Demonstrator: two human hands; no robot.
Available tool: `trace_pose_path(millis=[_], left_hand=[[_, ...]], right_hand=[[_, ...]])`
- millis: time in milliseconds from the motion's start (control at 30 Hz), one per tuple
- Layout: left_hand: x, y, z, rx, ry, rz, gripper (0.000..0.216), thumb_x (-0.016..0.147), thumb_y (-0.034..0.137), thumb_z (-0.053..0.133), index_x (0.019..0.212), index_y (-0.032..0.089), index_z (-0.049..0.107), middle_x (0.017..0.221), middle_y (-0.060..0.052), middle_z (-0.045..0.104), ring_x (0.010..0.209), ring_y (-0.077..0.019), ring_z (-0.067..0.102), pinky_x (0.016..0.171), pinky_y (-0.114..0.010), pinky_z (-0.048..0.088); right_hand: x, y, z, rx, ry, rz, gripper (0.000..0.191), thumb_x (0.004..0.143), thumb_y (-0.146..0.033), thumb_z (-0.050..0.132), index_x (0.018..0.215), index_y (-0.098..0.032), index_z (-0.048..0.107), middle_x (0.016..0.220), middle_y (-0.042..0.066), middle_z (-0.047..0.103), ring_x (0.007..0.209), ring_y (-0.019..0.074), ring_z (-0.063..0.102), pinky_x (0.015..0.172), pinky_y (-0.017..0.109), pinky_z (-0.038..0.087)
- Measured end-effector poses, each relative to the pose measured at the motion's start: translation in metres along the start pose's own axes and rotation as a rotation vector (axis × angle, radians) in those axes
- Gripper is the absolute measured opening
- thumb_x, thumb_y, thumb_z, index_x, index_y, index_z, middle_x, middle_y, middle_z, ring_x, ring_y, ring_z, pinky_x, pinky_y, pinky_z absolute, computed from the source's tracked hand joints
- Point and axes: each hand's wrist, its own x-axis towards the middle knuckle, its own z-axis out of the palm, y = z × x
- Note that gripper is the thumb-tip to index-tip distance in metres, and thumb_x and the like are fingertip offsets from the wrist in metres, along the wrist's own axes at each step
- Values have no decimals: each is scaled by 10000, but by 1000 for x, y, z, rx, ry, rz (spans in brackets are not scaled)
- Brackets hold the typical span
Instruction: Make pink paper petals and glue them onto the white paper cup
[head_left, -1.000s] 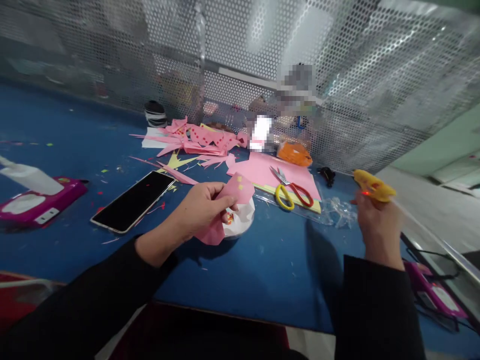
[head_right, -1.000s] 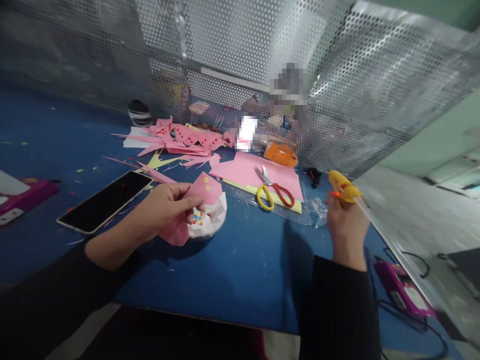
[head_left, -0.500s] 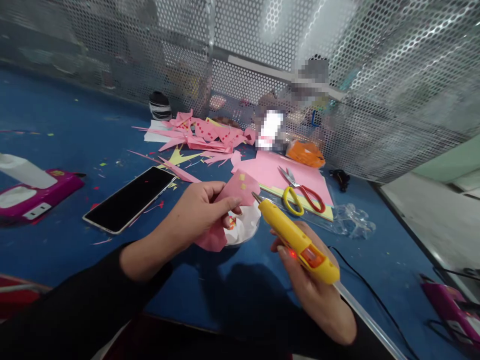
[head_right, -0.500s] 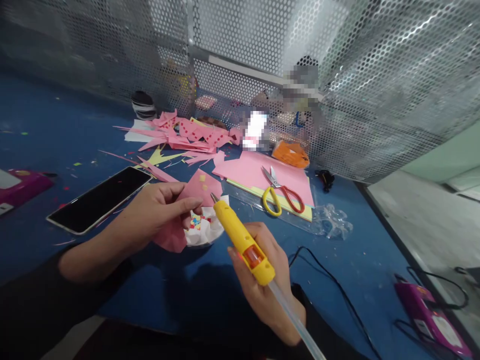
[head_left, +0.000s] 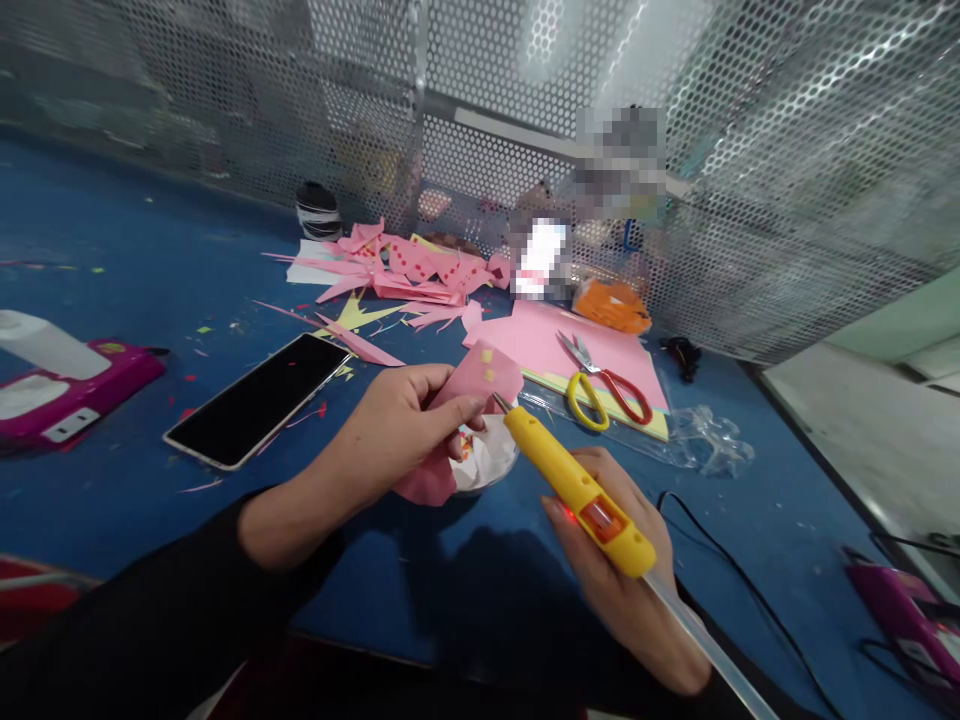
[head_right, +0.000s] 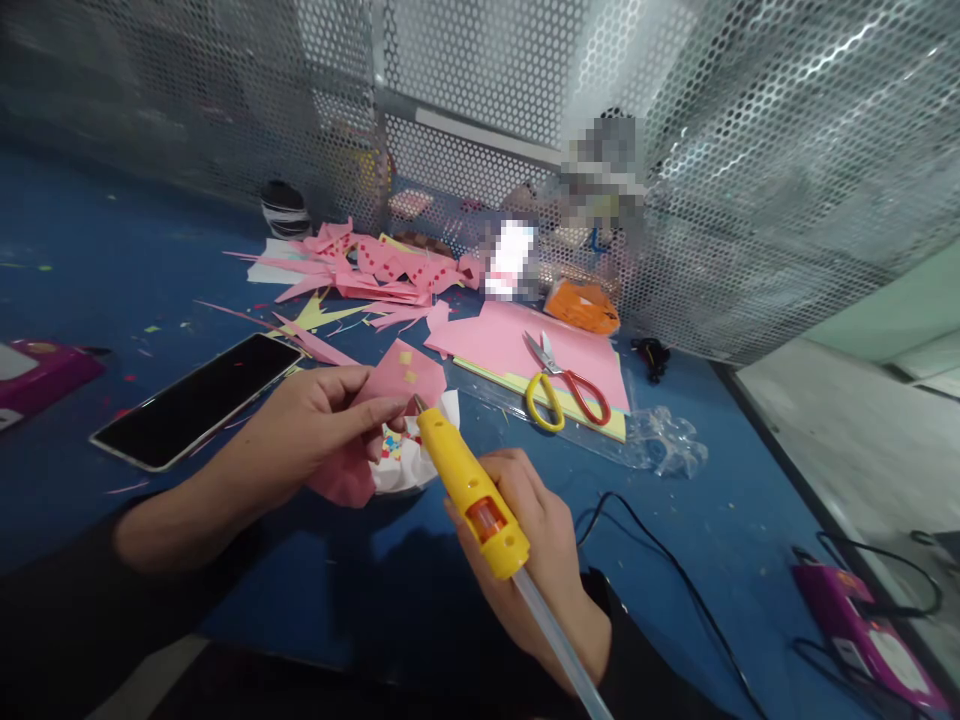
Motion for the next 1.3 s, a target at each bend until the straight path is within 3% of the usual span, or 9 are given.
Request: trace_pose_path(millis=[333,567,1300], left_hand=[[1,-3,-2,110,8,42,190,855,313,706,730,173,683,532,52,636,464,-66,567,438,-133,434],[0,0,-2,164,28,31,243,848,328,699,669,175,640,546,37,643,467,-81,573,436,-157,425],[0,1,-2,169,38,35,302,838,332,710,611,180,581,526,45,614,476,-81,568,438,-154,412]], right_hand=[[-1,2,0,10,-15,-15,53,961,-279,574,937,-244,543,813,-32,551,638,118,532,571,252,438],[0,1,0,-17,-7,-34,72,963,-277,572,913,-245,532,766,-38,536,620,122,522,555,253,419],[0,0,-1,-52,-10,-29,136,973,-305,551,859,-240,517,720,-41,502,553,116,478,509,256,381]])
